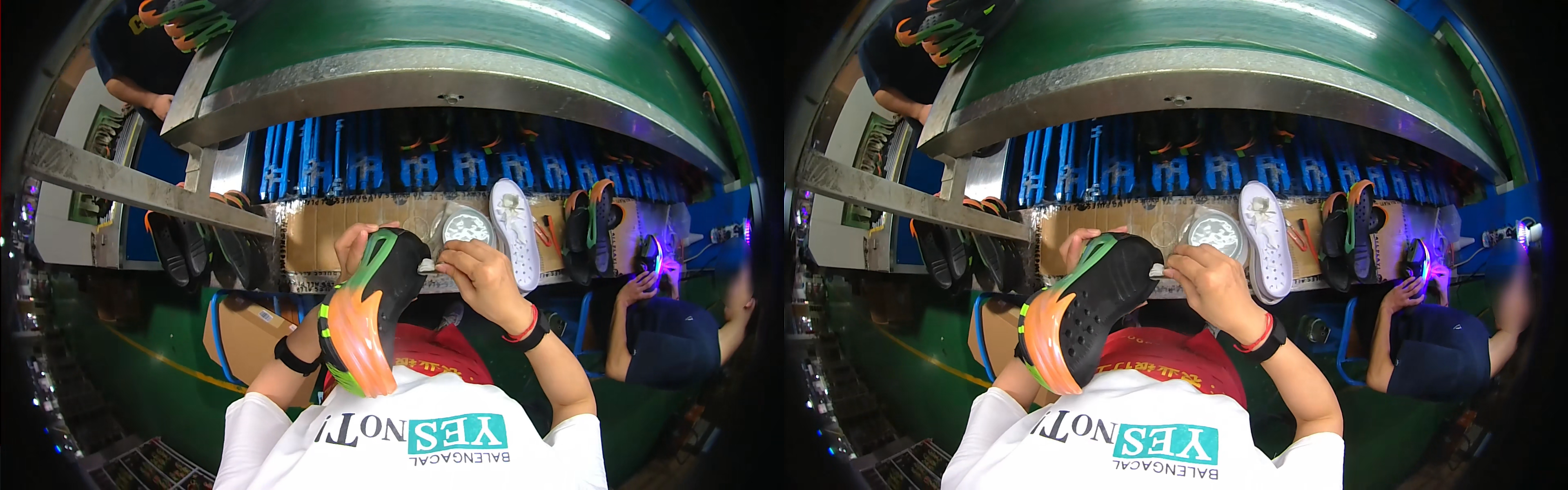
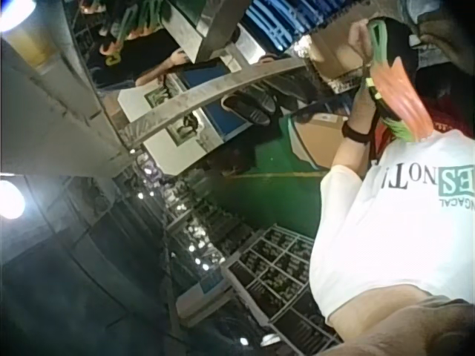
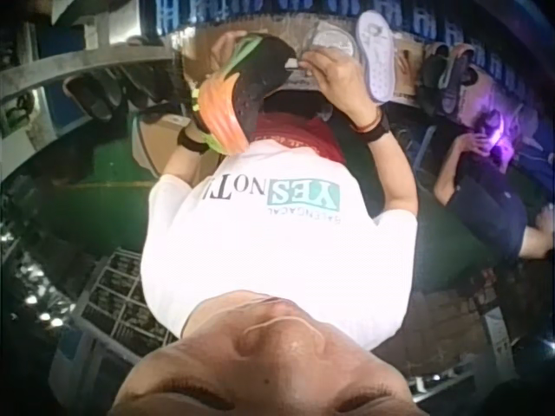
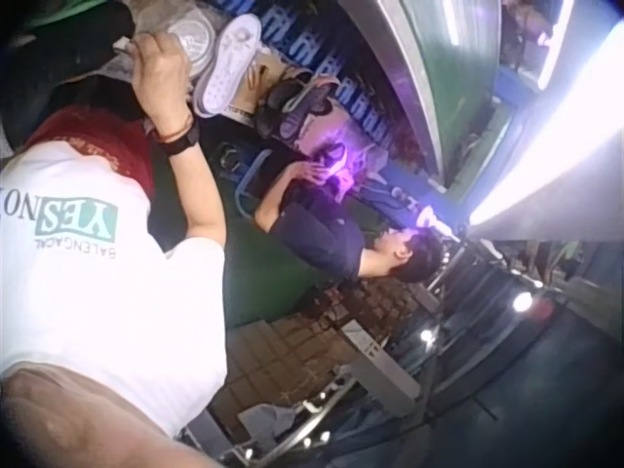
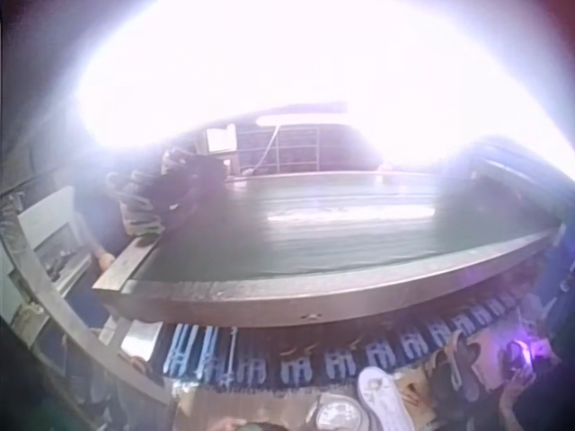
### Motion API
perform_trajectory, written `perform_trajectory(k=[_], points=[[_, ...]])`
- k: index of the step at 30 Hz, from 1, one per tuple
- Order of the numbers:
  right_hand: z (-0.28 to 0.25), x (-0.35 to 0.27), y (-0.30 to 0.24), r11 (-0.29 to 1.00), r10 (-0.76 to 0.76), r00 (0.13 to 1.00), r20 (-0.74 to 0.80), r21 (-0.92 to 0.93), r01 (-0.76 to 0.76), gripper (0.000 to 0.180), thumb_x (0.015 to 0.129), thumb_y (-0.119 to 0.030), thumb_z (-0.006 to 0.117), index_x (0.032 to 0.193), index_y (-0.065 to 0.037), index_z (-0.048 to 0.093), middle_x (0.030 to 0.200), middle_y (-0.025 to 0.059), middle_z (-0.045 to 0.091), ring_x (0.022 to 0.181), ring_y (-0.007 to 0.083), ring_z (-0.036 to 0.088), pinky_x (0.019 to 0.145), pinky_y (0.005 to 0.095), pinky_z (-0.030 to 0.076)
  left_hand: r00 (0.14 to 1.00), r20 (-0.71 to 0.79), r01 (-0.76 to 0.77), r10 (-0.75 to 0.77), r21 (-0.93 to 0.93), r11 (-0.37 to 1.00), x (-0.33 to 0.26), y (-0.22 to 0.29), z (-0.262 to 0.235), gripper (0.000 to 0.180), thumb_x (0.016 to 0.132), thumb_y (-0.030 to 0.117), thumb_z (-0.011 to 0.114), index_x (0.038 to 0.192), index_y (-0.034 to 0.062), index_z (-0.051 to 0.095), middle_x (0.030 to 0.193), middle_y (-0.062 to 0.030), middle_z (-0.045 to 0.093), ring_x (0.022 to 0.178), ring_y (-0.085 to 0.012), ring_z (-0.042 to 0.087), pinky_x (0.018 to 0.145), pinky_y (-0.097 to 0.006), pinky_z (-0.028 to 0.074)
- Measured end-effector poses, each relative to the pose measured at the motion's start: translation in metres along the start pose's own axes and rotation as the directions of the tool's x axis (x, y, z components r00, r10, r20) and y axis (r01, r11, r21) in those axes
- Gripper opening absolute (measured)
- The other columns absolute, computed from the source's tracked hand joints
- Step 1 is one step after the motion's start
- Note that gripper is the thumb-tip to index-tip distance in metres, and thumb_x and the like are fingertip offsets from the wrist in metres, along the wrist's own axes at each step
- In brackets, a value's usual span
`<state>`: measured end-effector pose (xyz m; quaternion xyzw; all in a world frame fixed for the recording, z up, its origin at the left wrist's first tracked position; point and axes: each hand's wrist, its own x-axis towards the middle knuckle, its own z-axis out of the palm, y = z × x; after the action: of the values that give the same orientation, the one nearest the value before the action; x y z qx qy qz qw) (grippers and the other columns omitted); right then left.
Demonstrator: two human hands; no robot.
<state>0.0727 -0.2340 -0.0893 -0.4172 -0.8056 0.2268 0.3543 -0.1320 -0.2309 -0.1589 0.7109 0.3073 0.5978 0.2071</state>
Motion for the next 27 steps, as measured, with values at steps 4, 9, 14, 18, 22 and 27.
perform_trajectory(k=[4,9,14,18,22,27], points=[[-0.003,0.001,-0.003,0.978,0.072,0.994,0.084,0.191,-0.087,0.009,0.076,-0.004,0.066,0.084,0.000,0.064,0.082,0.0119,0.065,0.073,0.0279,0.061,0.064,0.0349,0.049,0.996,-0.039,-0.077,0.077,-0.020,0.997,0.002,-0.006,0.004,0.085,0.074,-0.007,0.066,0.142,0.0088,0.016,0.125,-0.0158,0.030,0.106,-0.0357,0.055,0.083,-0.037,0.053],[-0.002,0.003,-0.006,0.924,0.136,0.986,0.102,0.345,-0.163,0.008,0.075,-0.002,0.066,0.082,0.001,0.063,0.082,0.0125,0.065,0.071,0.0290,0.060,0.065,0.0333,0.048,0.997,-0.037,-0.069,0.065,-0.136,0.988,-0.006,-0.018,0.002,0.080,0.079,-0.004,0.063,0.142,0.0090,0.016,0.126,-0.0159,0.031,0.105,-0.0352,0.055,0.079,-0.038,0.054],[-0.011,0.007,-0.001,0.999,0.009,0.999,0.034,0.038,-0.010,0.010,0.074,-0.002,0.067,0.083,0.000,0.064,0.085,0.0112,0.064,0.070,0.0276,0.059,0.062,0.0340,0.048,0.981,0.186,0.005,-0.051,0.242,0.970,0.015,0.016,-0.010,0.094,0.073,0.015,0.075,0.143,0.0063,0.014,0.123,-0.0161,0.041,0.109,-0.0290,0.053,0.089,-0.035,0.046],[-0.011,0.008,0.000,0.996,-0.043,0.999,-0.024,-0.077,0.041,0.012,0.073,-0.002,0.068,0.084,-0.002,0.064,0.086,0.0097,0.063,0.069,0.0267,0.058,0.060,0.0345,0.047,0.955,0.259,0.066,-0.142,0.281,0.957,0.029,0.038,-0.020,0.111,0.062,0.028,0.084,0.143,0.0033,0.011,0.123,-0.0159,0.045,0.115,-0.0260,0.045,0.096,-0.034,0.039],[-0.011,0.011,0.003,0.989,-0.080,0.994,-0.075,-0.129,0.070,0.013,0.071,-0.003,0.069,0.082,-0.002,0.063,0.086,0.0087,0.063,0.068,0.0250,0.057,0.059,0.0341,0.048,0.981,0.169,0.074,-0.092,0.111,0.991,0.022,0.031,-0.017,0.120,0.055,0.033,0.087,0.142,0.0015,0.011,0.124,-0.0158,0.045,0.118,-0.0254,0.041,0.097,-0.035,0.038],[-0.013,0.013,0.001,0.989,-0.089,0.988,-0.124,-0.126,0.073,0.014,0.071,-0.003,0.069,0.082,-0.003,0.063,0.086,0.0087,0.063,0.068,0.0252,0.057,0.058,0.0343,0.048,0.994,0.110,0.003,-0.021,0.161,0.987,0.023,0.026,-0.004,0.108,0.061,0.026,0.084,0.141,0.0031,0.017,0.121,-0.0157,0.041,0.109,-0.0275,0.052,0.092,-0.034,0.043]])
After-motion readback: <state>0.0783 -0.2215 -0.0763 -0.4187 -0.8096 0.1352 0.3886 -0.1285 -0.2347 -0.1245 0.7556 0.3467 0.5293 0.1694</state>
